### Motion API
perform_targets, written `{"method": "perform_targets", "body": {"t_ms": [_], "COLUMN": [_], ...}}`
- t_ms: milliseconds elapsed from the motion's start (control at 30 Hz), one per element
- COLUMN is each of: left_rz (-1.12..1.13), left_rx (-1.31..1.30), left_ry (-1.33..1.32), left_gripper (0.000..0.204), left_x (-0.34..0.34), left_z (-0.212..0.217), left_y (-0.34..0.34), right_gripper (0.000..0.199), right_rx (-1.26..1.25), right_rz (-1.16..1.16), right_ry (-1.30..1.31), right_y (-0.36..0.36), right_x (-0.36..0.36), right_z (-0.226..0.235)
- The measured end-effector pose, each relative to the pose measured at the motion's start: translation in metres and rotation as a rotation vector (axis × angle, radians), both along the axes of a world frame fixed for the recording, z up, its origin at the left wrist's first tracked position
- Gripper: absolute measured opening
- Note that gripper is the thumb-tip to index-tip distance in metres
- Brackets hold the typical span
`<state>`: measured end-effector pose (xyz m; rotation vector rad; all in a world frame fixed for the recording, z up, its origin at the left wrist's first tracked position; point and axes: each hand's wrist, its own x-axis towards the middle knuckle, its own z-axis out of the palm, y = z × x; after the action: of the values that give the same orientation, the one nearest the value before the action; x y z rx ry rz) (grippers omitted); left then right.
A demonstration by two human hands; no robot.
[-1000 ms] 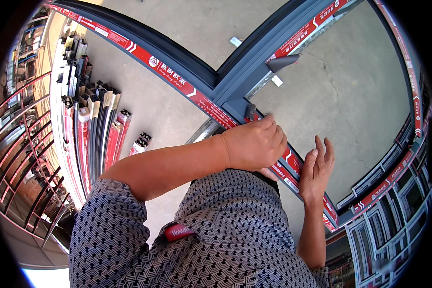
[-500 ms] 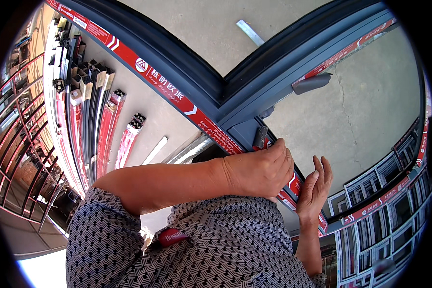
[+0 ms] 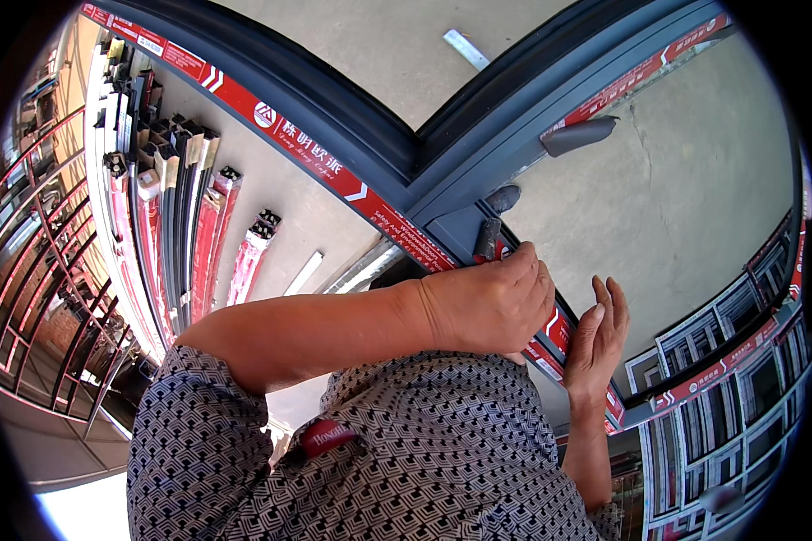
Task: The person assembles a window frame by hand, aligning and joining multiple aluminum frame pieces with red protective film. They repeatedly adjust the corners and edges to ensure proper fit, then lift and reposition the assembled frame on a metal stand.
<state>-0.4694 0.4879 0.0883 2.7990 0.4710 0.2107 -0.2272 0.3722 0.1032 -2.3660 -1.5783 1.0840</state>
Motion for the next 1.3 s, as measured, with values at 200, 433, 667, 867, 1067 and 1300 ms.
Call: {"method": "perform_targets", "body": {"t_ms": [200, 433, 667, 867, 1067, 1300], "left_rz": [-0.003, -0.012, -0.027, -0.041, -0.053, -0.096], "left_rx": [-0.012, -0.017, 0.003, 0.002, 0.032, 0.009], "left_ry": [-0.018, -0.009, -0.022, 0.044, 0.086, 0.101], "left_gripper": [0.089, 0.09, 0.094, 0.098, 0.097, 0.098], "left_x": [0.001, -0.002, -0.004, -0.005, -0.013, -0.002], "left_z": [0.002, 0.006, 0.002, 0.004, 0.006, 0.006], "left_y": [0.006, 0.014, 0.016, 0.018, 0.017, 0.021], "right_gripper": [0.06, 0.087, 0.07, 0.075, 0.075, 0.073], "right_rx": [-0.002, 0.531, 0.084, 0.159, 0.533, 0.164], "right_rz": [-0.071, -0.245, 0.018, -0.056, -0.249, -0.443], "right_ry": [-0.013, -0.298, -0.111, -0.039, -0.323, -0.444], "right_y": [0.005, 0.064, 0.014, 0.013, 0.009, -0.145], "right_x": [0.0, 0.066, -0.024, -0.013, 0.111, 0.154], "right_z": [0.005, 0.046, -0.011, -0.006, 0.049, 0.002]}}
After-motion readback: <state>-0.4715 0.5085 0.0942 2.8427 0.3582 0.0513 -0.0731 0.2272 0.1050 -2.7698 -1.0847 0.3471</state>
